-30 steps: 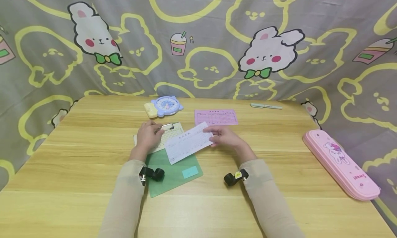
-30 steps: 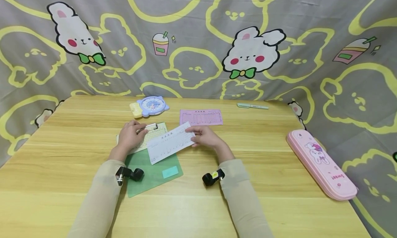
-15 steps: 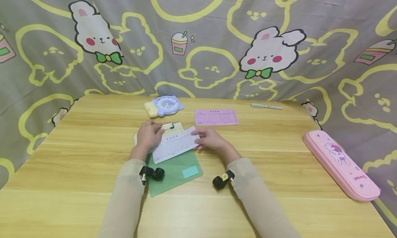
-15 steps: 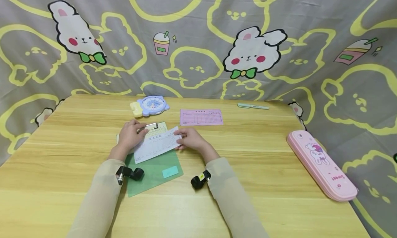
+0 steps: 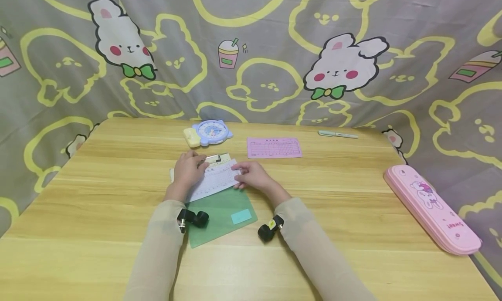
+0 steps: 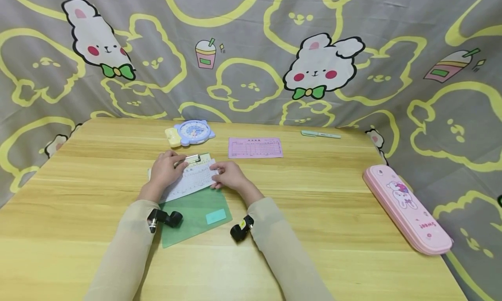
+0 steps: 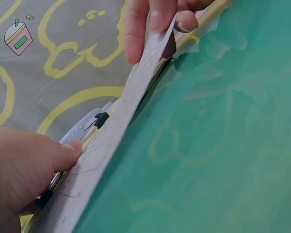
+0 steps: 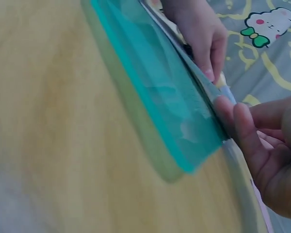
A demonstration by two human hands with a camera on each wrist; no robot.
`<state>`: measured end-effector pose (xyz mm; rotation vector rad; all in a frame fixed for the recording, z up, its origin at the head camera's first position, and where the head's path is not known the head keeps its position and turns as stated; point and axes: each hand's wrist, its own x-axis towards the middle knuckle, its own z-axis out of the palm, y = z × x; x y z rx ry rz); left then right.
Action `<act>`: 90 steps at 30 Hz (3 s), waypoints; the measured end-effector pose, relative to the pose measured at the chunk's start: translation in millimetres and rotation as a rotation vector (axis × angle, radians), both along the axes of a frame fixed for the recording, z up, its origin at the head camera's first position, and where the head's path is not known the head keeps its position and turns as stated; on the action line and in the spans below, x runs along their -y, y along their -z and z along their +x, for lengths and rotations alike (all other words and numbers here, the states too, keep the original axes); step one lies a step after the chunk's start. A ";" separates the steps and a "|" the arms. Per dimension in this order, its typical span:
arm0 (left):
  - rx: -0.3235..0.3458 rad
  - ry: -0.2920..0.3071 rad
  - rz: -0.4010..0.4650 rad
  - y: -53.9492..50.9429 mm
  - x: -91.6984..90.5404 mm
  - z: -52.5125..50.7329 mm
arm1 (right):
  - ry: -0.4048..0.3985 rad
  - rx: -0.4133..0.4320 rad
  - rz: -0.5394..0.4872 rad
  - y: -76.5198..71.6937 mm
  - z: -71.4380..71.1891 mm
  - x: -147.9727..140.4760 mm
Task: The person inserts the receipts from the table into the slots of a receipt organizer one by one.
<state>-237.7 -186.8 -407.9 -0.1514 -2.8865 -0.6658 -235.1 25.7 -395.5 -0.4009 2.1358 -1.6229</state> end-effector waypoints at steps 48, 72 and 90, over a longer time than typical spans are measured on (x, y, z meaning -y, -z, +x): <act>0.003 0.035 -0.111 -0.6 -0.4 -0.8 | 0.170 -0.032 0.103 1.2 0.7 21.3; 0.005 0.045 -0.108 -4.1 -0.8 0.7 | 0.206 -0.040 0.131 0.8 -10.4 29.6; -0.005 0.052 -0.087 -2.0 -2.5 0.2 | 0.202 -0.059 0.155 0.7 -12.4 27.3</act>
